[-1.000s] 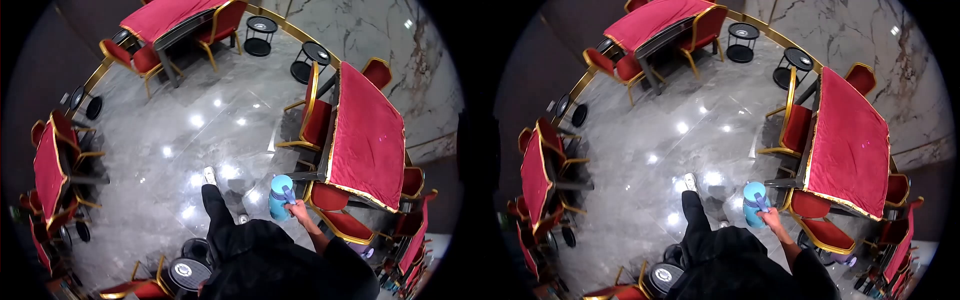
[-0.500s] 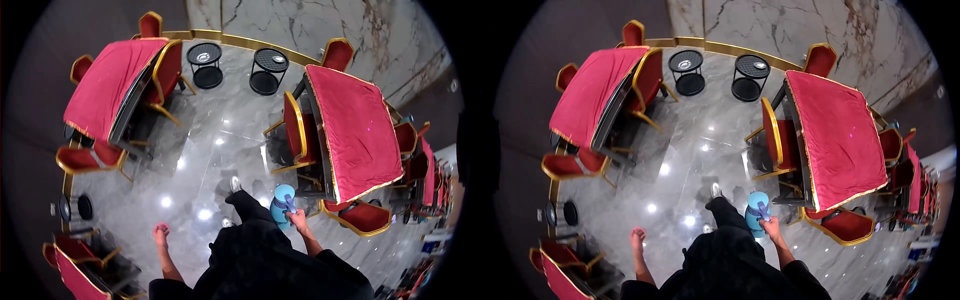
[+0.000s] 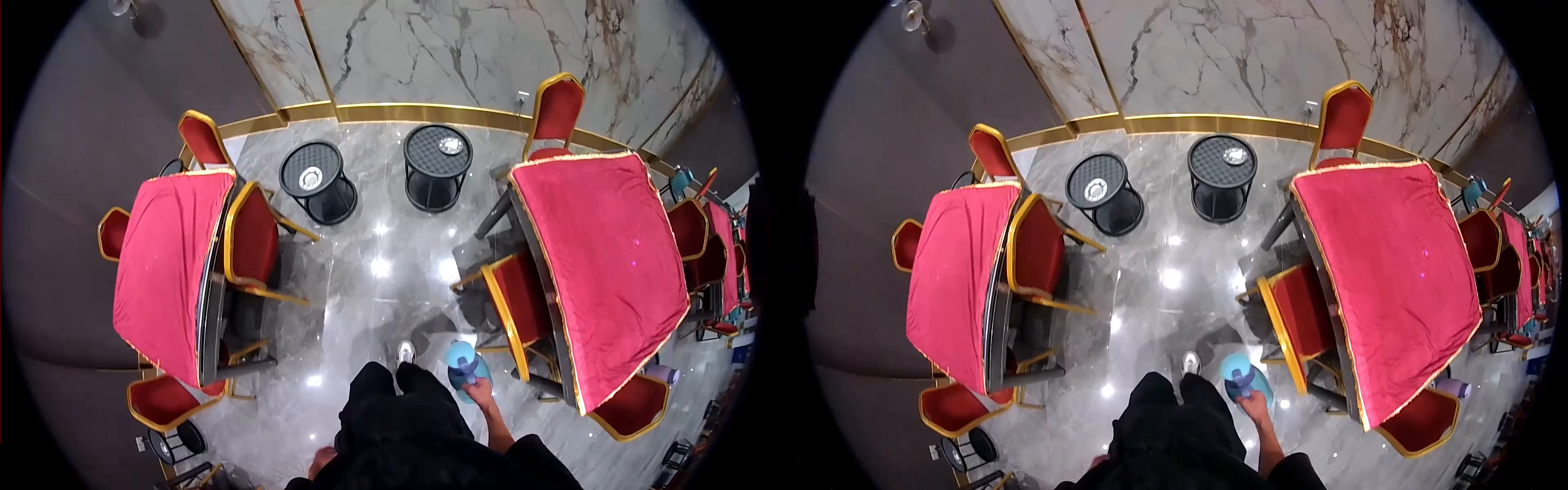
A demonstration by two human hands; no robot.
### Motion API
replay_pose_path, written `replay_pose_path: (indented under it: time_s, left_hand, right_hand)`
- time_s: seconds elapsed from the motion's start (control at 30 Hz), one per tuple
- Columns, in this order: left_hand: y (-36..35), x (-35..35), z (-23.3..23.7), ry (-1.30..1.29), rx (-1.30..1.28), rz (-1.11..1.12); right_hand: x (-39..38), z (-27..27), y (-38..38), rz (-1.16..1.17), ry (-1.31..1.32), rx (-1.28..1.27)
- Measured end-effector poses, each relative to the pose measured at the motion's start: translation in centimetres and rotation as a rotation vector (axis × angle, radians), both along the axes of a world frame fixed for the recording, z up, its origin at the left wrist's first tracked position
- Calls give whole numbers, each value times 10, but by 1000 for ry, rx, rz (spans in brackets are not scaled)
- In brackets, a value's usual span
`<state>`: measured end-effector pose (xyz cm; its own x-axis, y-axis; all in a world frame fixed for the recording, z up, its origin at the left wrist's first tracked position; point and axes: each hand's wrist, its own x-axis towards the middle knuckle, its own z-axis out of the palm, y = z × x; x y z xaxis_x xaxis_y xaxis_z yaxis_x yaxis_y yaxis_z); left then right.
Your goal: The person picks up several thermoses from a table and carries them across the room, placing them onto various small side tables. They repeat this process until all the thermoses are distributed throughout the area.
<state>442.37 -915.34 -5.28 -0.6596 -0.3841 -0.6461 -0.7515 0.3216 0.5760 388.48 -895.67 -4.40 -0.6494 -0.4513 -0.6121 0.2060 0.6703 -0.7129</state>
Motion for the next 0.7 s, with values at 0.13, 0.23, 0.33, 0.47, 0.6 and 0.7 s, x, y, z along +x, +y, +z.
replay_pose_path:
  time_s: [0.13,0.23,0.33,0.47,0.6,0.7]
  left_hand:
    - [-51,-49,-54,54,243,251]
    - [-148,-181,36,60,197,300]
    - [-269,-285,-31,56,509,865]
    - [-393,-401,-57,147,604,1056]
    - [-477,-512,-53,213,633,1015]
    - [-512,-582,1,259,717,1068]
  right_hand:
    - [-58,24,-100,173,191,63]
    - [-111,13,-177,131,228,16]
    - [-203,1,-290,-219,-103,-30]
    - [-297,7,-413,-377,-81,-189]
    - [-391,40,-508,-384,-65,-125]
    - [-455,19,-569,-366,-25,-138]
